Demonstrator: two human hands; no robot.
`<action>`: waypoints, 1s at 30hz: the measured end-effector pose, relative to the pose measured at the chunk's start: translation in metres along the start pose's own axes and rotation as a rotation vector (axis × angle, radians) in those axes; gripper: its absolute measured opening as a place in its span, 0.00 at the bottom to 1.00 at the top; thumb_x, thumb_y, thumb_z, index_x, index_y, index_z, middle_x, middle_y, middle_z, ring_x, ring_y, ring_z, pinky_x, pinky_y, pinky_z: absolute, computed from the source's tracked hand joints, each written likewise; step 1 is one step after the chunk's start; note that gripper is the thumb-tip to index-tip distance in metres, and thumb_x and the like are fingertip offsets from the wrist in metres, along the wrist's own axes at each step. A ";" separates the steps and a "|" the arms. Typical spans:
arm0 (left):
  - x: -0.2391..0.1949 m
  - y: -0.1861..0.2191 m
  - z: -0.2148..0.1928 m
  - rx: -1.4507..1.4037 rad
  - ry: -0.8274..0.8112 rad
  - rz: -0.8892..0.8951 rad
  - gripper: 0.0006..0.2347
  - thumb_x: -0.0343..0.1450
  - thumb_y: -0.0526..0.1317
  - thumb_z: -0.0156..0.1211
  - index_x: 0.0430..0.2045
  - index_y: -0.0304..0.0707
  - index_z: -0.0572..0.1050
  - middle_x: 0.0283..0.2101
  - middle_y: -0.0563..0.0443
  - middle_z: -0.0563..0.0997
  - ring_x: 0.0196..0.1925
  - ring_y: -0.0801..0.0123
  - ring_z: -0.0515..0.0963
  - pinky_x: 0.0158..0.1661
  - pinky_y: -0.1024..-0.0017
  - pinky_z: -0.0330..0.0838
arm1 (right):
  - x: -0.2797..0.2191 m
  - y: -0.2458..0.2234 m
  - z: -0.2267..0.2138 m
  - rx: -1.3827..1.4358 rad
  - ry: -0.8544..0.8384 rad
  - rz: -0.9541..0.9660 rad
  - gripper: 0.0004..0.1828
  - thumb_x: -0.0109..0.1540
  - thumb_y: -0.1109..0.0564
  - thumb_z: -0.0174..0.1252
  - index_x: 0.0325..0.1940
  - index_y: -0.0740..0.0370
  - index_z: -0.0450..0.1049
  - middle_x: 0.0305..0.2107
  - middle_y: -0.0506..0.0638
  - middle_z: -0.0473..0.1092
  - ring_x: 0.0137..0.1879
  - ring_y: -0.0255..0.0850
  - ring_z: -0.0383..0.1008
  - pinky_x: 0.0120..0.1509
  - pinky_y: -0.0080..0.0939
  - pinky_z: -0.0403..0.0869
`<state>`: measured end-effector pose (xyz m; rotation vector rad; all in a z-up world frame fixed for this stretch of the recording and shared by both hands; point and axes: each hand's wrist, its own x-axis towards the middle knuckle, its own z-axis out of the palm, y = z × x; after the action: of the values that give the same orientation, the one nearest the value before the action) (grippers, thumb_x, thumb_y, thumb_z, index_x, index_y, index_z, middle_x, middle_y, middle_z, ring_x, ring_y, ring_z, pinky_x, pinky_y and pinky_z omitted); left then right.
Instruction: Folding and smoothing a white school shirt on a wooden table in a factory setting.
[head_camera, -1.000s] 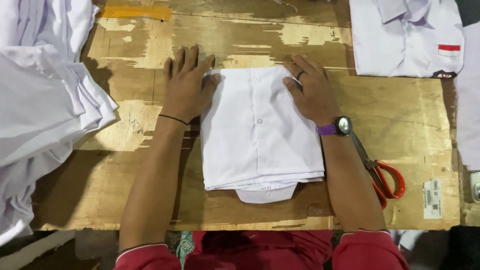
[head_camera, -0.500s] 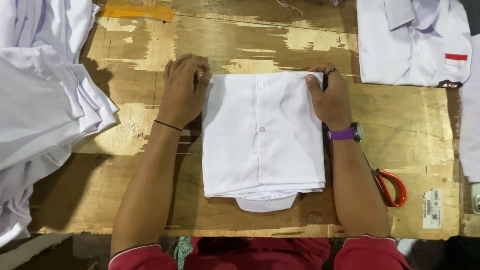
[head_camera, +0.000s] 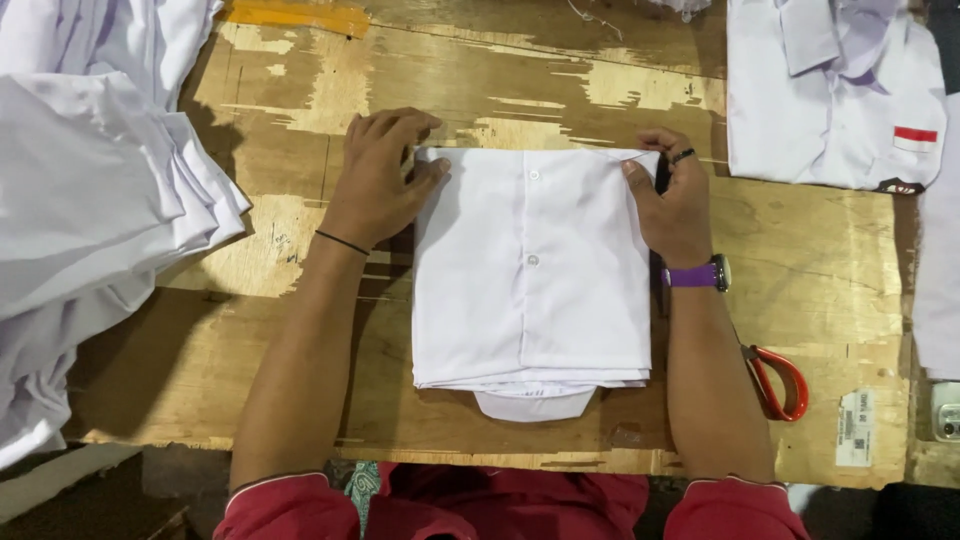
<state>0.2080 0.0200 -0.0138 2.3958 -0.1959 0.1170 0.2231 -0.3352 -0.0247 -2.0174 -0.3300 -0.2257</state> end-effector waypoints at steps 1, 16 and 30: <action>-0.001 -0.002 0.002 -0.001 0.002 -0.005 0.15 0.71 0.44 0.67 0.51 0.53 0.75 0.55 0.53 0.77 0.66 0.52 0.68 0.69 0.40 0.43 | 0.000 0.001 0.000 0.001 -0.006 0.000 0.17 0.70 0.57 0.61 0.60 0.67 0.69 0.45 0.58 0.70 0.55 0.45 0.70 0.64 0.48 0.69; -0.008 0.004 -0.007 -0.046 -0.015 -0.043 0.15 0.74 0.41 0.63 0.55 0.51 0.71 0.46 0.55 0.82 0.61 0.61 0.74 0.72 0.50 0.43 | 0.004 0.002 0.001 -0.011 -0.021 0.046 0.18 0.70 0.57 0.59 0.62 0.67 0.68 0.45 0.60 0.71 0.55 0.49 0.73 0.62 0.50 0.70; -0.037 0.049 -0.016 0.267 -0.305 0.119 0.40 0.68 0.64 0.62 0.74 0.51 0.55 0.76 0.42 0.52 0.78 0.36 0.42 0.71 0.37 0.33 | -0.002 0.003 0.006 -0.142 0.022 0.023 0.16 0.70 0.57 0.61 0.59 0.68 0.71 0.45 0.62 0.71 0.54 0.55 0.74 0.60 0.52 0.70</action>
<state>0.1622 -0.0005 0.0252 2.6595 -0.4923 -0.1797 0.2222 -0.3320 -0.0307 -2.1564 -0.2831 -0.2634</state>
